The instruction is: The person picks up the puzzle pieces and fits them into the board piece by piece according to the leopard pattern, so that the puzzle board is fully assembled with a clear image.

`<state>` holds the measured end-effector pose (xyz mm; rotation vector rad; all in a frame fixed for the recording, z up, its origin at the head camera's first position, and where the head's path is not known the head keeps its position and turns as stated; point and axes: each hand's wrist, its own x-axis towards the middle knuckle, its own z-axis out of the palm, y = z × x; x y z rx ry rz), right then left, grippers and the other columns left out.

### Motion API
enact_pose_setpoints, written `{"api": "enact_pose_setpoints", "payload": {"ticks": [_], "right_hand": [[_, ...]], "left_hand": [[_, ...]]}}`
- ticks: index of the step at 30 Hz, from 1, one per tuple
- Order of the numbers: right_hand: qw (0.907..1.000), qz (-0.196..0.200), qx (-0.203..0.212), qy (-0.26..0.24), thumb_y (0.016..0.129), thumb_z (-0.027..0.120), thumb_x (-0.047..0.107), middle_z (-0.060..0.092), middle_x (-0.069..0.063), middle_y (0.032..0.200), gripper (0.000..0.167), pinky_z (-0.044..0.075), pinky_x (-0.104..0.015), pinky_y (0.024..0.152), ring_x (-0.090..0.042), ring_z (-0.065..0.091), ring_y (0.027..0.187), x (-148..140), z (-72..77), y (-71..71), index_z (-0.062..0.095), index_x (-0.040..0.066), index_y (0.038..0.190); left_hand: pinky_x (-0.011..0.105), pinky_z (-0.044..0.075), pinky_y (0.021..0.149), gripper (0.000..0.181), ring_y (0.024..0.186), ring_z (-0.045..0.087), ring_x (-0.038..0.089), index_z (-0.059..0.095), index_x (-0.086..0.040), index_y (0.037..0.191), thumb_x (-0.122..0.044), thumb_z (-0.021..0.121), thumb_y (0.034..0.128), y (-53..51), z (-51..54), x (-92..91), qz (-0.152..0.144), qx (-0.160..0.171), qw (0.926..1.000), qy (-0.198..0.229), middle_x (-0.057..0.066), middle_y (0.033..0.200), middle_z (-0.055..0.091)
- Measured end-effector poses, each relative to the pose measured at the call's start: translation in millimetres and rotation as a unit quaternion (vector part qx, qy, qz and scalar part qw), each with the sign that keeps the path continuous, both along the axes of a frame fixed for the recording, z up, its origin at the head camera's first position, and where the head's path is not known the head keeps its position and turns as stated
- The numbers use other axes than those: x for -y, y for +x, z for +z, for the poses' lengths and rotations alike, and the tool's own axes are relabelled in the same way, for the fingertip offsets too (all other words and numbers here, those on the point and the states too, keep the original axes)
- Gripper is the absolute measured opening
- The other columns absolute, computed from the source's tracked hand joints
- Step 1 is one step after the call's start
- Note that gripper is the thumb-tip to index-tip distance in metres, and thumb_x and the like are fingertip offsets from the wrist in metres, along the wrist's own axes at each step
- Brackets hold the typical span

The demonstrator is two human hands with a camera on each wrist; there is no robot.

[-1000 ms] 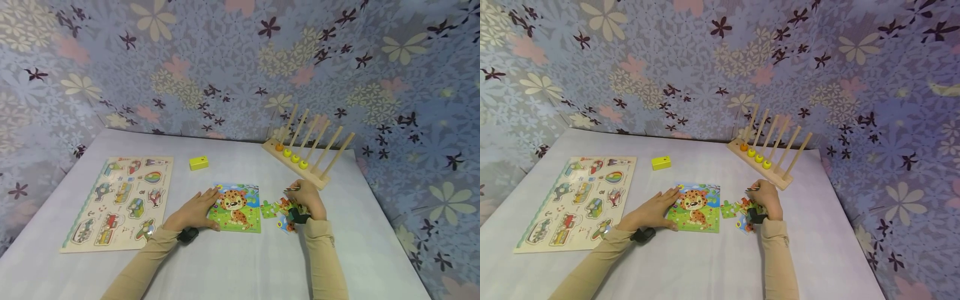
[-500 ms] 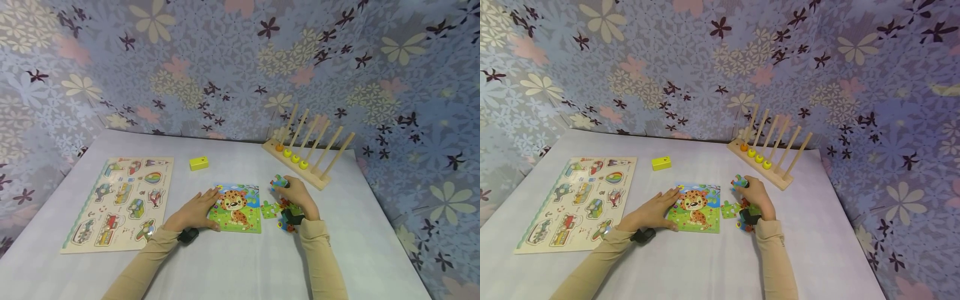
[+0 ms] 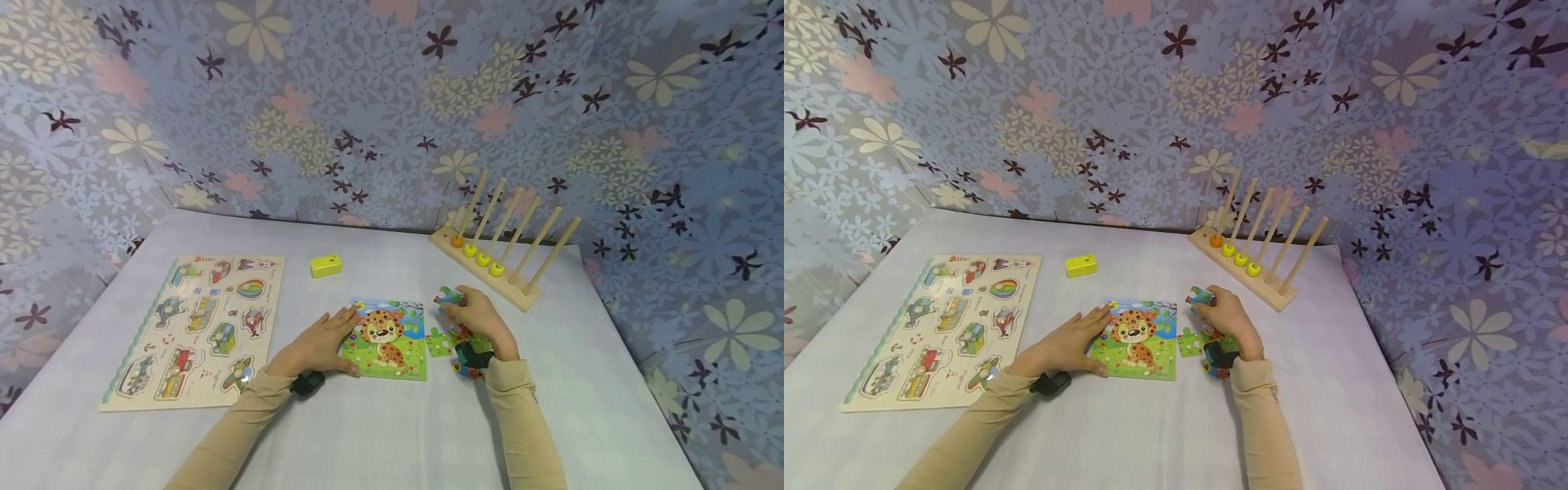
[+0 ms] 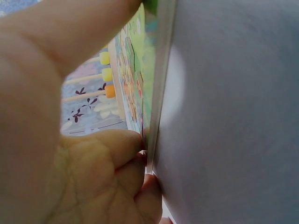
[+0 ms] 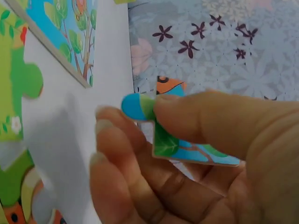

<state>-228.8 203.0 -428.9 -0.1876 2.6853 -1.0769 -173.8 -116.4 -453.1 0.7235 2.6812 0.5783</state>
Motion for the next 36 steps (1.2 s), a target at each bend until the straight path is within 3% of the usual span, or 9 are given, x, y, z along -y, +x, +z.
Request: {"api": "enact_pose_setpoints", "payload": {"ticks": [3, 5, 8, 17, 21, 25, 27, 32, 36], "right_hand": [[0.9998, 0.016, -0.013, 0.007, 0.095, 0.059, 0.025, 0.063, -0.024, 0.102, 0.054, 0.049, -0.030, 0.065, -0.022, 0.060, 0.074, 3.3, -0.5, 1.2, 0.045, -0.010, 0.134], [0.9994, 0.021, -0.026, 0.009, 0.094, 0.060, 0.023, 0.058, -0.015, 0.089, 0.037, 0.043, -0.029, 0.060, -0.017, 0.050, 0.067, 5.7, -1.4, 1.8, 0.054, -0.006, 0.117], [0.9992, 0.025, -0.030, -0.003, 0.092, 0.061, 0.019, 0.047, -0.005, 0.077, 0.020, 0.037, -0.027, 0.056, -0.015, 0.040, 0.059, 8.3, -2.3, 2.6, 0.054, 0.001, 0.097], [0.9992, 0.024, -0.021, -0.025, 0.096, 0.059, 0.022, 0.067, -0.014, 0.096, 0.022, 0.044, -0.028, 0.059, -0.020, 0.057, 0.071, 13.7, -2.3, 2.3, 0.062, 0.004, 0.109], [0.9978, 0.038, -0.002, -0.055, 0.097, 0.058, 0.022, 0.069, -0.013, 0.088, 0.024, 0.042, -0.029, 0.051, -0.022, 0.059, 0.065, 16.8, -4.5, 1.5, 0.063, 0.004, 0.112], [0.9976, 0.037, 0.007, -0.058, 0.097, 0.058, 0.022, 0.066, -0.008, 0.081, 0.023, 0.036, -0.027, 0.046, -0.017, 0.049, 0.057, 19.4, -7.0, 0.6, 0.062, 0.007, 0.113], [0.9975, 0.033, 0.011, -0.061, 0.098, 0.057, 0.020, 0.065, -0.009, 0.082, 0.022, 0.040, -0.025, 0.048, -0.014, 0.051, 0.058, 20.3, -8.3, 0.2, 0.059, 0.006, 0.115], [0.9914, 0.023, 0.041, -0.122, 0.097, 0.051, 0.004, 0.053, -0.023, 0.111, 0.033, 0.059, -0.033, 0.067, -0.022, 0.070, 0.074, 23.0, -10.3, 0.3, 0.044, -0.001, 0.129], [0.9916, 0.015, 0.036, -0.123, 0.098, 0.049, 0.003, 0.050, -0.030, 0.123, 0.035, 0.060, -0.033, 0.071, -0.027, 0.071, 0.084, 24.9, -12.8, 0.6, 0.047, 0.000, 0.132]], "left_hand": [[0.053, 0.015, 0.122, 0.107, 0.150, 0.016, 0.034, 0.024, 0.000, 0.152, -0.048, 0.079, 0.0742, -0.2, 0.4, -0.1, 0.001, 0.000, 1.0000, 0.000, 0.015, 0.163, 0.015], [0.053, 0.014, 0.123, 0.107, 0.150, 0.016, 0.034, 0.024, 0.000, 0.152, -0.048, 0.079, 0.0743, -0.4, 0.0, -0.3, 0.000, 0.001, 1.0000, 0.000, 0.015, 0.162, 0.015], [0.053, 0.014, 0.123, 0.106, 0.150, 0.015, 0.033, 0.024, -0.001, 0.153, -0.048, 0.079, 0.0744, -0.4, -0.5, -0.1, 0.000, 0.001, 1.0000, -0.002, 0.015, 0.162, 0.015], [0.054, 0.014, 0.122, 0.107, 0.150, 0.016, 0.035, 0.024, 0.000, 0.152, -0.047, 0.079, 0.0741, -1.1, -0.9, 1.2, 0.000, -0.001, 1.0000, -0.002, 0.017, 0.162, 0.015], [0.053, 0.014, 0.122, 0.107, 0.150, 0.015, 0.034, 0.023, -0.001, 0.153, -0.046, 0.079, 0.0745, -1.4, -0.9, 1.0, 0.001, 0.002, 1.0000, -0.001, 0.016, 0.163, 0.015], [0.052, 0.013, 0.123, 0.106, 0.151, 0.014, 0.033, 0.023, -0.002, 0.153, -0.047, 0.079, 0.0750, -1.0, -0.7, 0.8, 0.001, 0.005, 1.0000, -0.002, 0.014, 0.163, 0.014], [0.052, 0.013, 0.123, 0.106, 0.151, 0.014, 0.032, 0.022, -0.002, 0.153, -0.048, 0.078, 0.0754, -0.9, -0.7, 0.6, 0.001, 0.005, 1.0000, -0.001, 0.014, 0.163, 0.014], [0.053, 0.013, 0.123, 0.106, 0.151, 0.014, 0.033, 0.023, -0.002, 0.153, -0.048, 0.078, 0.0755, -0.6, -0.4, 0.5, 0.001, 0.005, 1.0000, 0.003, 0.014, 0.163, 0.014], [0.052, 0.013, 0.123, 0.106, 0.151, 0.014, 0.033, 0.023, -0.002, 0.153, -0.048, 0.078, 0.0757, -0.5, -1.2, 0.7, 0.000, 0.004, 1.0000, 0.000, 0.014, 0.163, 0.014]]}}
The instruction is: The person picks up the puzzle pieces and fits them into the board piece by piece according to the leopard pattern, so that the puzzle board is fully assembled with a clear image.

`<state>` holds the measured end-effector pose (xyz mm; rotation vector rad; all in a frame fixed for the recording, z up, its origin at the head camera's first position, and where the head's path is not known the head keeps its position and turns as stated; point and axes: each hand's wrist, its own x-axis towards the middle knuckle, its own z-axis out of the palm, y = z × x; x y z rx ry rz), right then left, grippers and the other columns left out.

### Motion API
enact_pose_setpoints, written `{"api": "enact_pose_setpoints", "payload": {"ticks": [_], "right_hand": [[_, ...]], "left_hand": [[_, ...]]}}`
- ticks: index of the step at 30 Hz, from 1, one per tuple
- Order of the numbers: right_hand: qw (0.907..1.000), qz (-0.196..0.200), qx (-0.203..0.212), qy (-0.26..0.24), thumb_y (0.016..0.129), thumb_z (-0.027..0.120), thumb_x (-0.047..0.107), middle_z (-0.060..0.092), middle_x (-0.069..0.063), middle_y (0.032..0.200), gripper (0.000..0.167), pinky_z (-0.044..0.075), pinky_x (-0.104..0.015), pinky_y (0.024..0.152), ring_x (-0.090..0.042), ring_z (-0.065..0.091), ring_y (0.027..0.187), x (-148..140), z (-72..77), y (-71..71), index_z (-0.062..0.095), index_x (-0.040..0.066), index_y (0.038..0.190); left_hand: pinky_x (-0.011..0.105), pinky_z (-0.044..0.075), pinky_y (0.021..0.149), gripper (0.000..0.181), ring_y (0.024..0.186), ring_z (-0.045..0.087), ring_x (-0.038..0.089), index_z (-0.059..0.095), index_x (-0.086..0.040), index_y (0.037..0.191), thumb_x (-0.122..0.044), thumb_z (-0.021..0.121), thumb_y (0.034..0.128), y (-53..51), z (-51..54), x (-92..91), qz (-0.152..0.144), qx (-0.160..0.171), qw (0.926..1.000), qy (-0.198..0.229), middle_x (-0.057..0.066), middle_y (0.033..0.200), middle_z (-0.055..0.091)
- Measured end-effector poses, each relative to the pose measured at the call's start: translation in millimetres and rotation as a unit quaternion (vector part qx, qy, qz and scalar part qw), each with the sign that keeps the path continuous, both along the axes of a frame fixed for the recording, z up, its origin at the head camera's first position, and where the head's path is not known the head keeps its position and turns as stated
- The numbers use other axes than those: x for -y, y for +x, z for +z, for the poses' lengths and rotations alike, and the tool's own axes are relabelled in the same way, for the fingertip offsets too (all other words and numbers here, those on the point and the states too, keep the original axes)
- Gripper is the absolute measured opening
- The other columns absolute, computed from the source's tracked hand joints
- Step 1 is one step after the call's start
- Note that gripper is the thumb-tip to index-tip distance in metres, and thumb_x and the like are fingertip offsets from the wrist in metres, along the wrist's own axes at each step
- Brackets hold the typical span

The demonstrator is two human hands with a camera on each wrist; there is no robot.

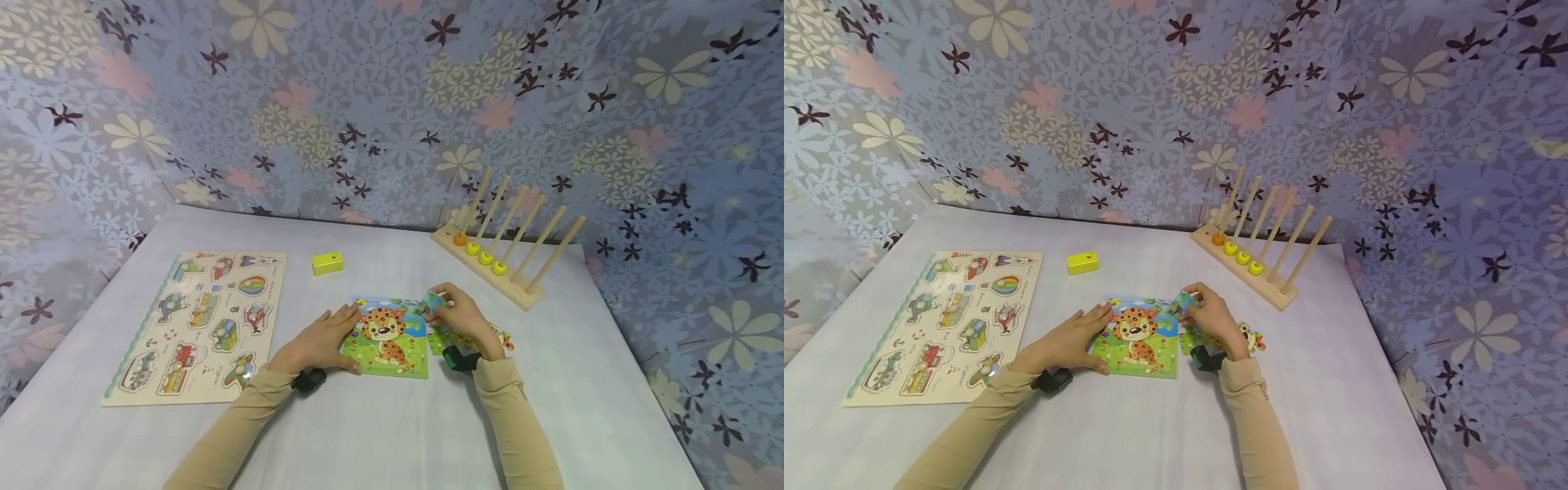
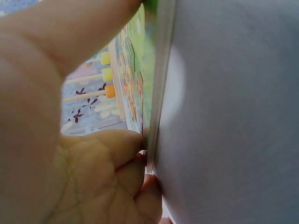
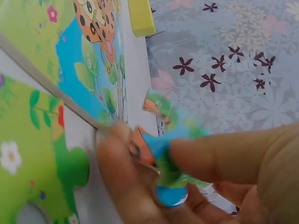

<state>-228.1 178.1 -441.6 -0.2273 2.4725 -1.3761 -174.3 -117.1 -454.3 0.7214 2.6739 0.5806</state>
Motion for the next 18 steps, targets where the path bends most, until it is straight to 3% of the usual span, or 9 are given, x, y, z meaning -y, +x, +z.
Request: {"api": "enact_pose_setpoints", "payload": {"ticks": [5, 8, 13, 18], "right_hand": [[0.9970, -0.042, -0.039, 0.052, 0.100, 0.052, 0.019, 0.066, -0.019, 0.116, 0.029, 0.052, -0.033, 0.075, -0.025, 0.065, 0.094, 3.5, -1.2, 1.8, 0.061, 0.004, 0.123], [0.9956, -0.066, -0.043, 0.051, 0.101, 0.051, 0.022, 0.068, -0.016, 0.109, 0.031, 0.051, -0.033, 0.073, -0.023, 0.062, 0.087, 7.2, -1.9, 3.0, 0.063, 0.004, 0.123], [0.9974, -0.065, 0.008, -0.030, 0.098, 0.053, 0.011, 0.067, -0.018, 0.094, 0.036, 0.057, -0.029, 0.064, -0.011, 0.063, 0.065, 13.3, -2.7, 3.4, 0.052, -0.005, 0.130], [0.9911, -0.049, 0.063, -0.107, 0.096, 0.054, 0.004, 0.068, -0.015, 0.083, 0.045, 0.061, -0.029, 0.063, -0.011, 0.067, 0.058, 24.3, -6.6, 4.9, 0.040, -0.005, 0.137]], "left_hand": [[0.052, 0.013, 0.123, 0.106, 0.151, 0.014, 0.033, 0.023, -0.002, 0.153, -0.048, 0.078, 0.0753, -0.3, 0.2, 0.1, 0.000, -0.001, 1.0000, -0.001, 0.014, 0.163, 0.014], [0.053, 0.013, 0.123, 0.106, 0.151, 0.014, 0.034, 0.024, -0.002, 0.153, -0.048, 0.078, 0.0753, -0.3, 0.9, 0.2, -0.002, -0.001, 1.0000, -0.002, 0.014, 0.163, 0.014], [0.053, 0.014, 0.123, 0.106, 0.151, 0.014, 0.034, 0.023, -0.001, 0.153, -0.049, 0.078, 0.0755, -0.5, 0.9, 0.1, -0.003, -0.001, 1.0000, -0.004, 0.014, 0.163, 0.013], [0.053, 0.014, 0.123, 0.106, 0.151, 0.014, 0.034, 0.023, -0.001, 0.153, -0.049, 0.078, 0.0756, -0.6, 0.6, 0.4, -0.004, 0.001, 1.0000, -0.009, 0.015, 0.163, 0.013]]}}
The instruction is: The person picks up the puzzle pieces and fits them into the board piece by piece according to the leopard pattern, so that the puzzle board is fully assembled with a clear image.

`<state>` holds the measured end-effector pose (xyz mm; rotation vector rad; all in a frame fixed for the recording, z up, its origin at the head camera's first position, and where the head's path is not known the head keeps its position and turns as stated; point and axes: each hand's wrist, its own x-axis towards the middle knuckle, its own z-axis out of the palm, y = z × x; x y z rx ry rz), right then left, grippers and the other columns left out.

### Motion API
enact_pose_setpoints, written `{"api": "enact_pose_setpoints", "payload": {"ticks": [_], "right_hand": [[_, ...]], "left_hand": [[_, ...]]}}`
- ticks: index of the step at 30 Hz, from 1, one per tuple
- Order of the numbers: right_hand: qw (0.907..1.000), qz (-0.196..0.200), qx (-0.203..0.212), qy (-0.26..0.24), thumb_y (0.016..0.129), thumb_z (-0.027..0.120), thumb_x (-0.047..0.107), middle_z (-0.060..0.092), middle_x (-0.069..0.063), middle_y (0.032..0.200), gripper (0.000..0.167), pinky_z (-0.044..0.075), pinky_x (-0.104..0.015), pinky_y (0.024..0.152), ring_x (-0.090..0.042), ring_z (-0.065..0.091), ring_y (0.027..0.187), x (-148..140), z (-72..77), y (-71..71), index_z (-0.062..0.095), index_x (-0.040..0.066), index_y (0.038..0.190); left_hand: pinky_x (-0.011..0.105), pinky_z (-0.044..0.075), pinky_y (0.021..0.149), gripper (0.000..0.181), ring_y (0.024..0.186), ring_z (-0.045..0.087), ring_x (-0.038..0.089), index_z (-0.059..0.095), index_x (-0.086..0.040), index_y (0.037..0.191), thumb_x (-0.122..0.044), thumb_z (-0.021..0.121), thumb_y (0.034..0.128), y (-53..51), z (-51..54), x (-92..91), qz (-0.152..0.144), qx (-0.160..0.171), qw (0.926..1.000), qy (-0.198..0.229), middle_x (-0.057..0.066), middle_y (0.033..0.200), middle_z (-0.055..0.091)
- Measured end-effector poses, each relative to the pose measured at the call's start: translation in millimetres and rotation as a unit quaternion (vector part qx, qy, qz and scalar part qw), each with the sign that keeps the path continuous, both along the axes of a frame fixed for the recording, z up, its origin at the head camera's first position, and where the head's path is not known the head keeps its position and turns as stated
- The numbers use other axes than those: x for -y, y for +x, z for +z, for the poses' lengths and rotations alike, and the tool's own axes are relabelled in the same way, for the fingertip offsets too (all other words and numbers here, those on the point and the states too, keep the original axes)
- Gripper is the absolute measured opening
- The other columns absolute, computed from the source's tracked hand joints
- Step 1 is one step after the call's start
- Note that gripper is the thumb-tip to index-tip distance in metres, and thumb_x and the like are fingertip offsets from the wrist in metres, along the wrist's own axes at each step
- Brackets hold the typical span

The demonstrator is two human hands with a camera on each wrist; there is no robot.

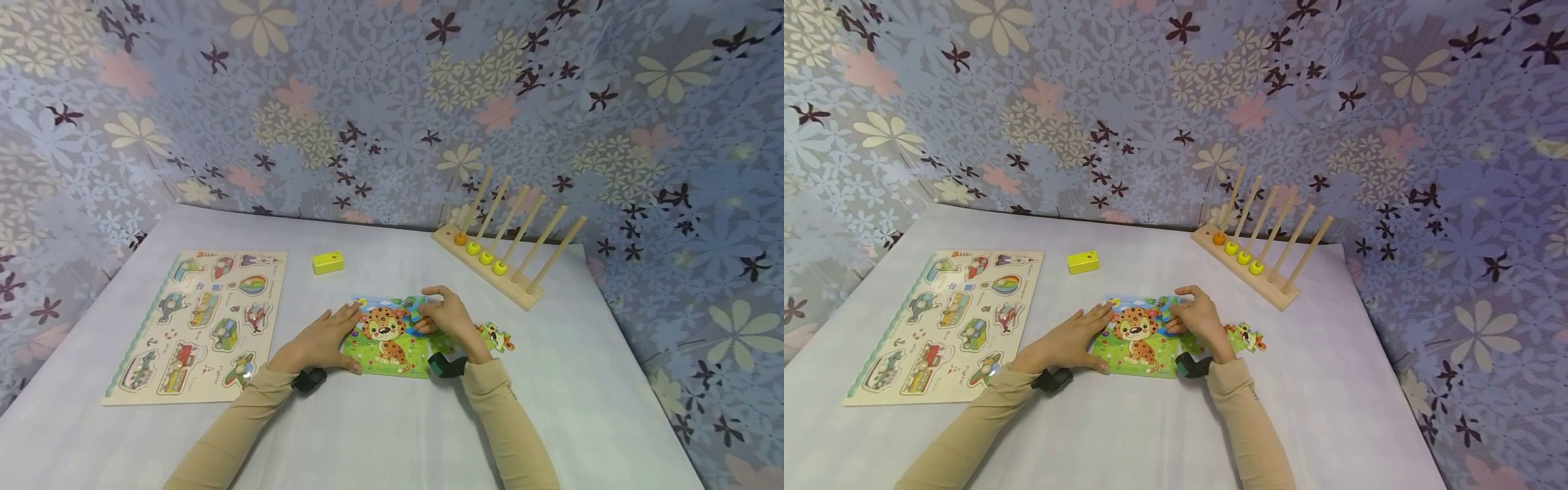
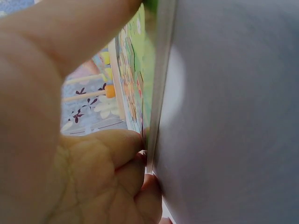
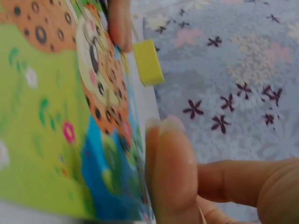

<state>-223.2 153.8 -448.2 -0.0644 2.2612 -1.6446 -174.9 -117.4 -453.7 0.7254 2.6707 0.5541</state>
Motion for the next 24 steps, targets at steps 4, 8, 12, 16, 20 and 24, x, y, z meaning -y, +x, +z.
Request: {"api": "enact_pose_setpoints", "payload": {"ticks": [4, 8, 12, 16, 20, 24], "right_hand": [[0.9999, 0.008, -0.002, 0.013, 0.096, 0.055, 0.005, 0.065, -0.012, 0.077, 0.041, 0.060, -0.029, 0.058, -0.013, 0.066, 0.055, 9.5, -1.9, 3.3, 0.045, -0.002, 0.135], [0.9935, 0.004, -0.048, 0.103, 0.094, 0.061, 0.013, 0.064, -0.009, 0.071, 0.034, 0.053, -0.027, 0.051, -0.013, 0.059, 0.052, 16.0, -5.4, 4.8, 0.054, 0.004, 0.127], [0.9735, -0.006, -0.101, 0.205, 0.091, 0.065, 0.021, 0.064, -0.005, 0.066, 0.032, 0.041, -0.024, 0.048, -0.014, 0.054, 0.052, 20.6, -7.0, 5.2, 0.060, 0.007, 0.120], [0.9563, -0.011, -0.125, 0.264, 0.089, 0.069, 0.030, 0.063, -0.006, 0.068, 0.036, 0.038, -0.025, 0.046, -0.015, 0.051, 0.051, 23.4, -6.5, 5.6, 0.061, 0.007, 0.115], [0.9403, -0.019, -0.144, 0.308, 0.086, 0.072, 0.038, 0.061, -0.006, 0.072, 0.039, 0.037, -0.025, 0.045, -0.016, 0.048, 0.052, 22.7, -8.2, 5.9, 0.063, 0.008, 0.109], [0.9385, -0.017, -0.146, 0.313, 0.086, 0.072, 0.039, 0.061, -0.006, 0.074, 0.038, 0.036, -0.026, 0.046, -0.017, 0.049, 0.053, 20.4, -10.6, 5.4, 0.063, 0.009, 0.108]], "left_hand": [[0.054, 0.014, 0.122, 0.106, 0.150, 0.015, 0.035, 0.023, 0.000, 0.153, -0.048, 0.078, 0.0753, 0.1, 0.1, -0.5, 0.000, 0.000, 1.0000, 0.002, 0.015, 0.163, 0.014], [0.054, 0.014, 0.122, 0.107, 0.150, 0.015, 0.035, 0.023, 0.000, 0.153, -0.048, 0.078, 0.0751, 0.5, 0.8, -1.0, 0.000, -0.001, 1.0000, 0.006, 0.016, 0.163, 0.014], [0.053, 0.014, 0.123, 0.107, 0.151, 0.014, 0.034, 0.022, 0.000, 0.153, -0.048, 0.078, 0.0754, -0.2, 1.0, -1.1, 0.000, 0.001, 1.0000, 0.002, 0.015, 0.163, 0.014], [0.054, 0.014, 0.122, 0.106, 0.150, 0.015, 0.035, 0.023, -0.001, 0.153, -0.047, 0.079, 0.0750, -0.5, 0.5, -0.8, 0.002, 0.000, 1.0000, 0.001, 0.016, 0.163, 0.014], [0.053, 0.014, 0.123, 0.106, 0.151, 0.014, 0.034, 0.023, -0.002, 0.153, -0.048, 0.079, 0.0750, 0.1, 0.4, -1.0, 0.003, 0.001, 1.0000, 0.000, 0.014, 0.163, 0.014], [0.053, 0.013, 0.123, 0.107, 0.151, 0.014, 0.033, 0.023, -0.002, 0.153, -0.048, 0.079, 0.0747, 0.2, 0.0, -1.7, 0.005, -0.001, 1.0000, 0.002, 0.014, 0.163, 0.013]]}}
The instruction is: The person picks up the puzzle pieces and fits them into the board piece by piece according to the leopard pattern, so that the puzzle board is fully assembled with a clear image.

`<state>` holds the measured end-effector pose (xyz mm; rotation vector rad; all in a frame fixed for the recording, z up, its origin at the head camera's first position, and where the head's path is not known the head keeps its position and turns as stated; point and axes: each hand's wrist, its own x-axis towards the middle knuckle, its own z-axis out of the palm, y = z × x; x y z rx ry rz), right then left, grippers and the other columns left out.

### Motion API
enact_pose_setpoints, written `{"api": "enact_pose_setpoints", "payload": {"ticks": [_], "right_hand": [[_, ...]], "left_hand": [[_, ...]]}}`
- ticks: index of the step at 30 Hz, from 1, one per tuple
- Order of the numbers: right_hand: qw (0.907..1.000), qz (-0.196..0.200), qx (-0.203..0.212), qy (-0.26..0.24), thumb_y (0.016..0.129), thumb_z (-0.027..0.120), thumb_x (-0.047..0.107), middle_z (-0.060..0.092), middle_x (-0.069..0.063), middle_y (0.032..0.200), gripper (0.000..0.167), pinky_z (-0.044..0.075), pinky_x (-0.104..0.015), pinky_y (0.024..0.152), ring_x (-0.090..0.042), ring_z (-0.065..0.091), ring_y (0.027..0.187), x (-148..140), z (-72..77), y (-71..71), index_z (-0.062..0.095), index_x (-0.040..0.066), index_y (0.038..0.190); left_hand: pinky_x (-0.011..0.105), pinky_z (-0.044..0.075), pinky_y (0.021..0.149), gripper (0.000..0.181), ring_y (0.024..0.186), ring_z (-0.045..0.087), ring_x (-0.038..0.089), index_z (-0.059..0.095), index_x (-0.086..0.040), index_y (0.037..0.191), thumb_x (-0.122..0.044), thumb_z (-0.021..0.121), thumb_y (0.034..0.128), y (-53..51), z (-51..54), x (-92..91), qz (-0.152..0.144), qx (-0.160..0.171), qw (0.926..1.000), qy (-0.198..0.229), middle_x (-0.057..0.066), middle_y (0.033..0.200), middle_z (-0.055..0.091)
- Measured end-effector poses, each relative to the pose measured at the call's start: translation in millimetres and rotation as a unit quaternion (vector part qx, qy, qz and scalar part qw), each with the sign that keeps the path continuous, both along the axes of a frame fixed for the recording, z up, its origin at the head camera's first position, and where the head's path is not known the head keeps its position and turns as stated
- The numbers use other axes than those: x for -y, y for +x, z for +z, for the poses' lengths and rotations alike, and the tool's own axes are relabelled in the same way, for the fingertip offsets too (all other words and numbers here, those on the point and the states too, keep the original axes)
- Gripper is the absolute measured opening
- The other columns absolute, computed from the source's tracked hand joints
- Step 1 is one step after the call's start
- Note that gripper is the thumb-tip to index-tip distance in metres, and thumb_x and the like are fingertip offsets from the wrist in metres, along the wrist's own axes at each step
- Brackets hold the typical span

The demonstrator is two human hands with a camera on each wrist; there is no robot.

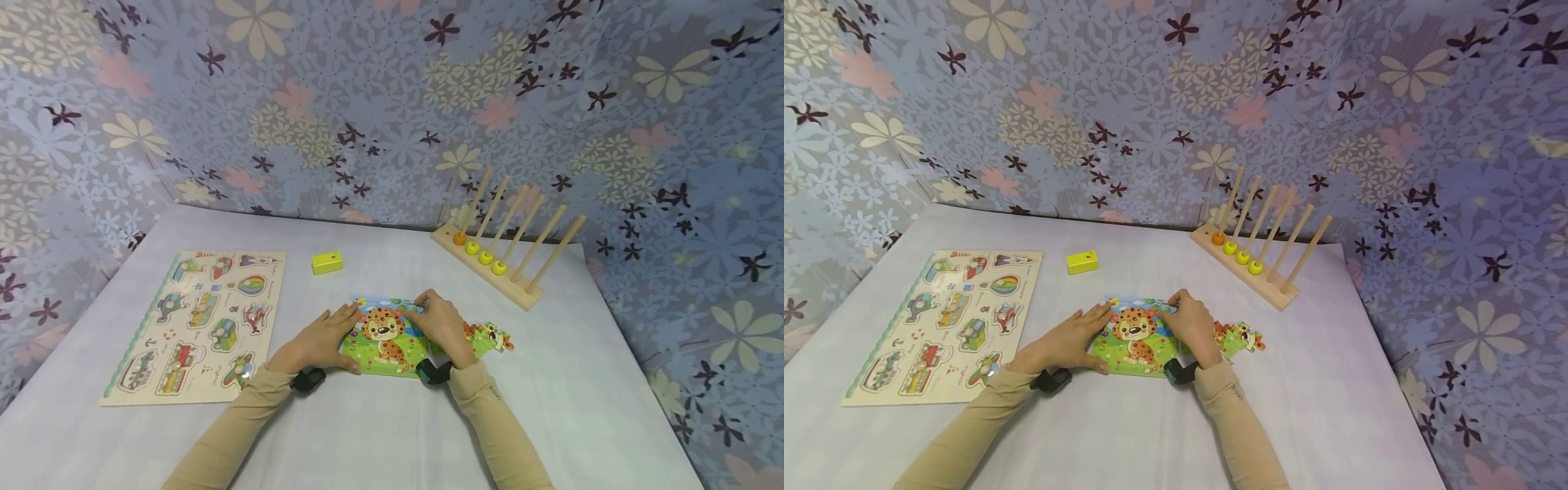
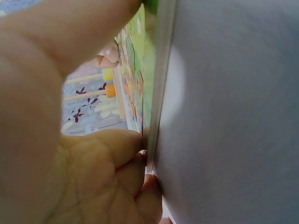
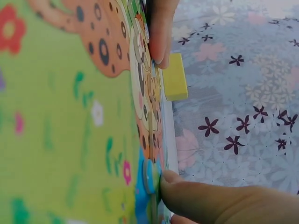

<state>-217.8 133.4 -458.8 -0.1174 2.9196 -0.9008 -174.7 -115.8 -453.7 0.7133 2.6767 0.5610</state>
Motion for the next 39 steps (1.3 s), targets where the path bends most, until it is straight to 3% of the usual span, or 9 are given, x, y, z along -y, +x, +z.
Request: {"api": "enact_pose_setpoints", "payload": {"ticks": [6, 10, 15, 18, 23, 28, 31, 34, 39], "right_hand": [[0.9998, -0.012, 0.013, -0.011, 0.088, 0.070, 0.033, 0.063, -0.008, 0.080, 0.032, 0.037, -0.026, 0.050, -0.017, 0.051, 0.060, -2.5, 0.0, -2.0, 0.062, 0.009, 0.108], [0.9987, -0.007, 0.019, -0.046, 0.091, 0.067, 0.028, 0.062, -0.009, 0.077, 0.027, 0.039, -0.026, 0.050, -0.017, 0.051, 0.057, -10.3, -0.2, -4.8, 0.062, 0.007, 0.107], [0.9928, 0.004, 0.033, -0.115, 0.097, 0.058, 0.024, 0.065, -0.008, 0.076, 0.023, 0.042, -0.025, 0.049, -0.013, 0.051, 0.054, -39.4, -3.1, -10.1, 0.062, 0.005, 0.111], [0.9913, -0.003, 0.029, -0.128, 0.099, 0.054, 0.024, 0.068, -0.012, 0.081, 0.025, 0.043, -0.025, 0.051, -0.012, 0.053, 0.057, -64.1, -1.3, -11.2, 0.062, 0.005, 0.114], [0.9953, 0.006, 0.014, -0.096, 0.099, 0.055, 0.020, 0.068, -0.020, 0.105, 0.029, 0.051, -0.028, 0.065, -0.022, 0.064, 0.083, -109.0, 7.0, -5.6, 0.061, 0.000, 0.119], [0.9961, 0.043, 0.060, -0.049, 0.094, 0.063, 0.021, 0.057, -0.028, 0.126, 0.044, 0.052, -0.046, 0.087, -0.042, 0.056, 0.114, -142.7, 23.5, 4.8, 0.054, -0.002, 0.130], [0.9920, 0.057, 0.111, -0.020, 0.089, 0.069, 0.025, 0.051, -0.032, 0.130, 0.059, 0.050, -0.052, 0.089, -0.047, 0.051, 0.118, -153.1, 34.4, 11.1, 0.046, -0.003, 0.136], [0.9877, 0.067, 0.141, -0.003, 0.083, 0.075, 0.022, 0.052, -0.031, 0.121, 0.067, 0.050, -0.048, 0.086, -0.042, 0.054, 0.108, -157.3, 39.3, 15.9, 0.044, -0.006, 0.136], [0.9877, 0.075, 0.137, 0.000, 0.080, 0.078, 0.013, 0.056, -0.025, 0.110, 0.059, 0.050, -0.043, 0.081, -0.033, 0.055, 0.097, -146.5, 35.3, 15.2, 0.050, -0.007, 0.127]], "left_hand": [[0.053, 0.013, 0.123, 0.106, 0.151, 0.014, 0.033, 0.024, -0.002, 0.153, -0.049, 0.079, 0.0745, -0.1, -0.8, 0.5, -0.001, 0.000, 1.0000, 0.000, 0.014, 0.163, 0.014], [0.053, 0.012, 0.123, 0.106, 0.151, 0.014, 0.034, 0.025, -0.001, 0.153, -0.048, 0.079, 0.0745, 0.5, -0.3, 0.5, -0.002, 0.002, 0.9999, 0.012, 0.015, 0.163, 0.015], [0.054, 0.011, 0.123, 0.108, 0.150, 0.014, 0.036, 0.025, 0.001, 0.152, -0.052, 0.077, 0.0741, 2.5, 0.7, -0.7, -0.013, 0.002, 0.9995, 0.029, 0.018, 0.162, 0.016], [0.055, 0.012, 0.122, 0.109, 0.150, 0.015, 0.037, 0.024, 0.001, 0.152, -0.053, 0.077, 0.0740, 2.2, -0.6, -0.3, -0.013, 0.001, 0.9995, 0.028, 0.018, 0.162, 0.015], [0.054, 0.012, 0.123, 0.108, 0.151, 0.014, 0.034, 0.022, -0.001, 0.153, -0.049, 0.078, 0.0747, -0.7, -3.9, 0.8, -0.003, 0.000, 1.0000, 0.008, 0.015, 0.163, 0.013], [0.053, 0.013, 0.123, 0.108, 0.151, 0.014, 0.034, 0.022, -0.002, 0.153, -0.050, 0.078, 0.0746, -0.9, -2.2, 0.1, -0.001, 0.001, 1.0000, 0.001, 0.015, 0.163, 0.013], [0.054, 0.013, 0.122, 0.108, 0.150, 0.015, 0.034, 0.022, -0.002, 0.153, -0.049, 0.078, 0.0745, 0.0, -1.2, -0.5, -0.001, 0.002, 1.0000, 0.007, 0.015, 0.163, 0.013], [0.054, 0.014, 0.122, 0.107, 0.150, 0.015, 0.035, 0.023, -0.001, 0.153, -0.048, 0.079, 0.0745, 0.4, -0.6, -0.6, -0.003, -0.001, 0.9999, 0.010, 0.016, 0.163, 0.013], [0.055, 0.014, 0.122, 0.107, 0.150, 0.016, 0.035, 0.023, -0.001, 0.153, -0.048, 0.079, 0.0747, 0.3, 0.5, 0.6, -0.004, -0.002, 1.0000, 0.007, 0.016, 0.163, 0.014]]}}
